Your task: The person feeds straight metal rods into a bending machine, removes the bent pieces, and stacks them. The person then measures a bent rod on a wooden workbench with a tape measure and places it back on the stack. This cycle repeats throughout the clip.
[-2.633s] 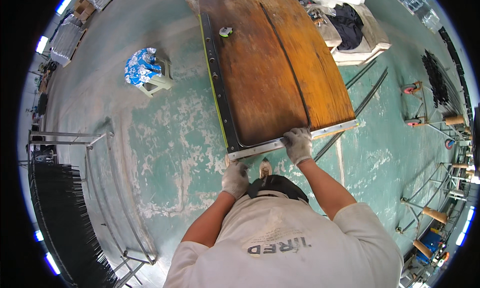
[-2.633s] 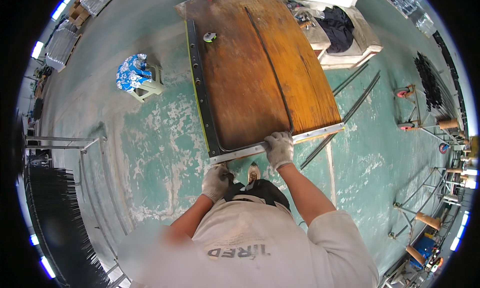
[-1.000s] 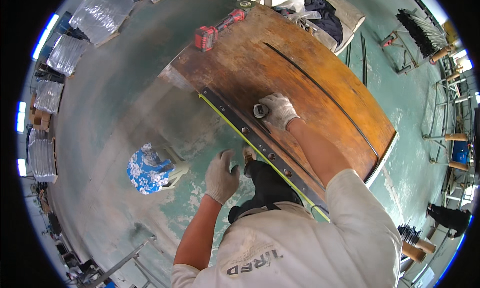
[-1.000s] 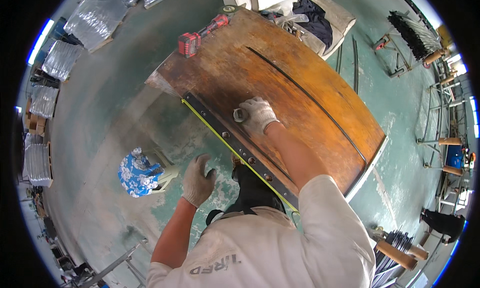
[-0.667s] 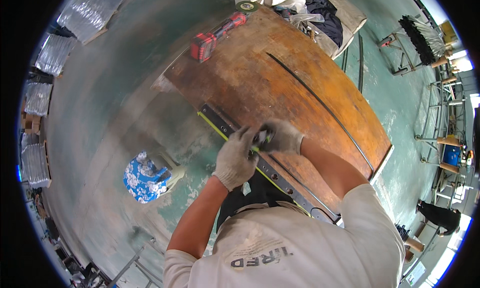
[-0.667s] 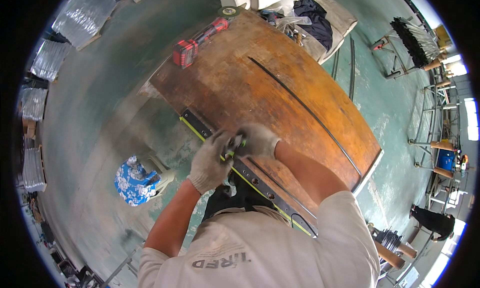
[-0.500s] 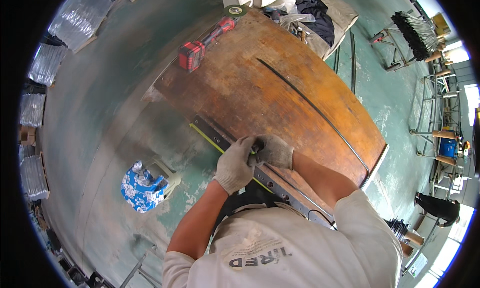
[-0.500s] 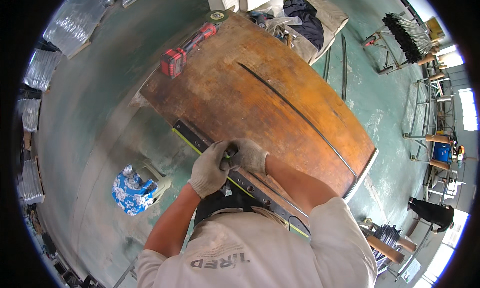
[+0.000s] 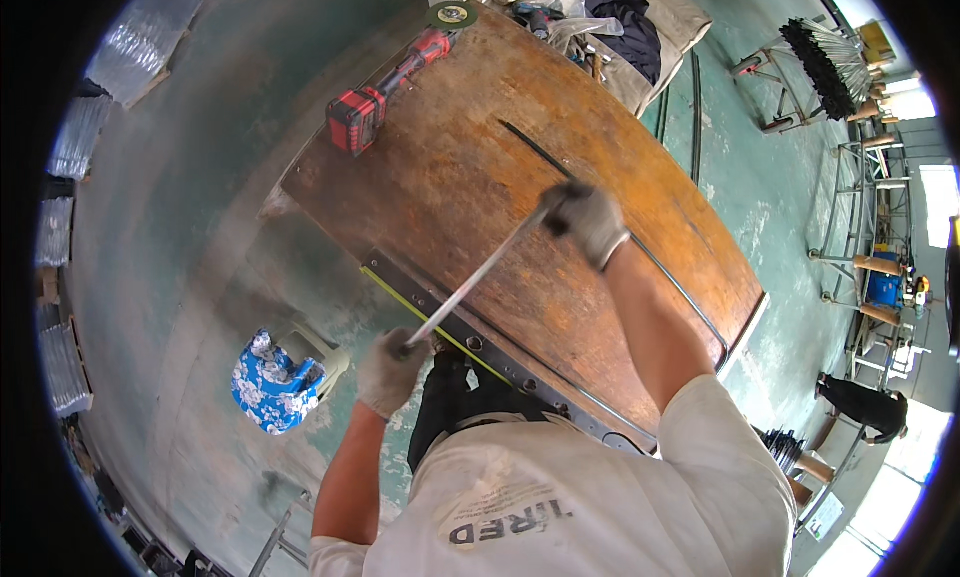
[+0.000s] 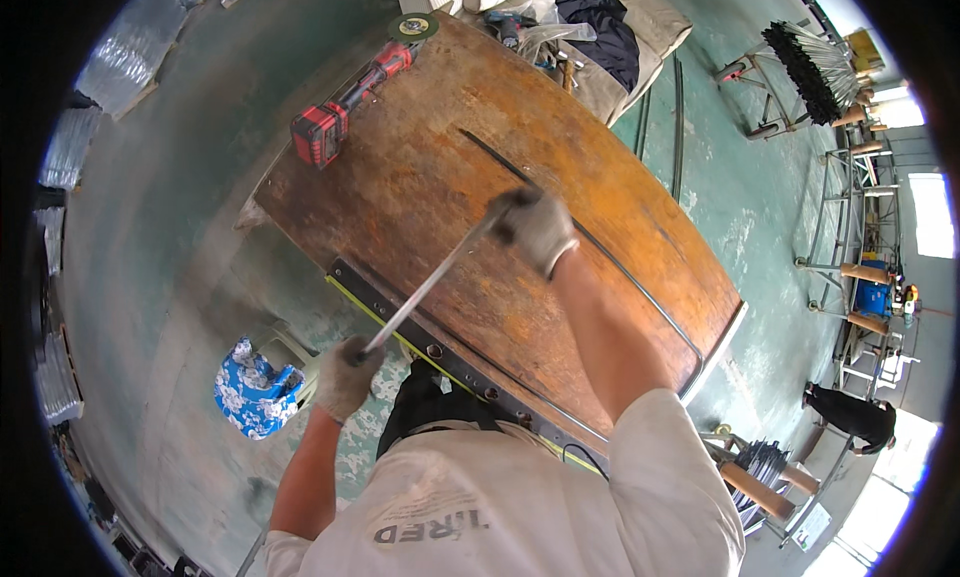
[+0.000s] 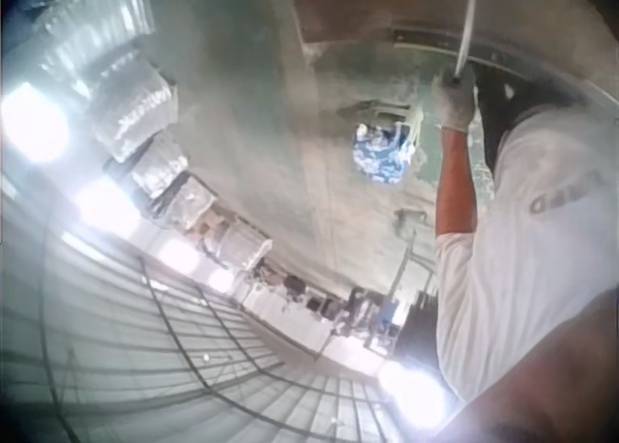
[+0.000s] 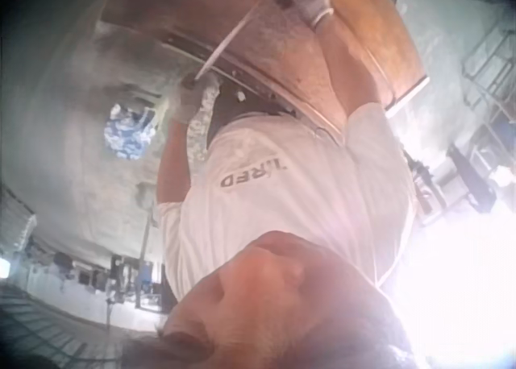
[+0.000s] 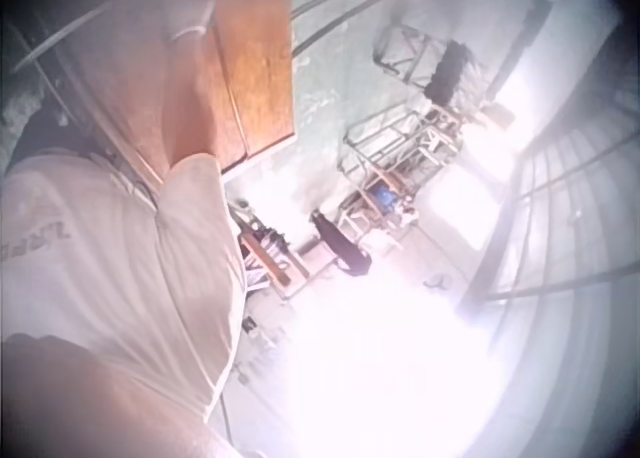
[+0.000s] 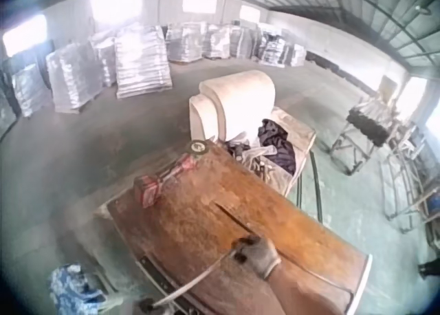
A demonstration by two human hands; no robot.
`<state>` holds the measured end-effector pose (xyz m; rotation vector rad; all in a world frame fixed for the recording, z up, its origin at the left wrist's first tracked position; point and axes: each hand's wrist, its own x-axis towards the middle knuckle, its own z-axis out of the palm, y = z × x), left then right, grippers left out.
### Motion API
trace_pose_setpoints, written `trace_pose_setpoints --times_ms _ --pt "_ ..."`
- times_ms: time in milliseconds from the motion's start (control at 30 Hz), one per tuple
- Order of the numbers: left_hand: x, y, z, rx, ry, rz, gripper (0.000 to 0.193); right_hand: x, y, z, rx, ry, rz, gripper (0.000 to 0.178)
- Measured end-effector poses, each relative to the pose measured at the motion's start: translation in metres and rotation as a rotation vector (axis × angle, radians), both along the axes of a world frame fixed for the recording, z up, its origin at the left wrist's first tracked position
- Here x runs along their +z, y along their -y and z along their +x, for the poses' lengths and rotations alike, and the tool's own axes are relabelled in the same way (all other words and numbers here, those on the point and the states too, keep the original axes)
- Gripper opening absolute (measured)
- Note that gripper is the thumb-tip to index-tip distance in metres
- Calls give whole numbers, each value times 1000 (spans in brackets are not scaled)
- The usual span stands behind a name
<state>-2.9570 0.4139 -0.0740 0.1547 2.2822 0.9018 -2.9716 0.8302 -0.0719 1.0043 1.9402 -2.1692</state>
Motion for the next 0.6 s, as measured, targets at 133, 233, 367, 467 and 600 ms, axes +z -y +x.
trace_pose_setpoints --times_ms 133,233,367,467,600 --pt "-38 92 5 101 -4 -213 30 -3 -73 -60 -127 -56 176 32" --pt "-76 146 32 320 8 -185 29 -10 -66 -90 -109 24 177 35" --pt "-42 116 22 391 33 -240 27 -65 -57 -92 -22 161 676 36" --pt "-60 112 19 377 -73 -240 28 -80 -56 -96 131 327 939 34" --pt "-77 119 9 329 -115 -256 30 -96 -56 -100 208 398 1047 29"
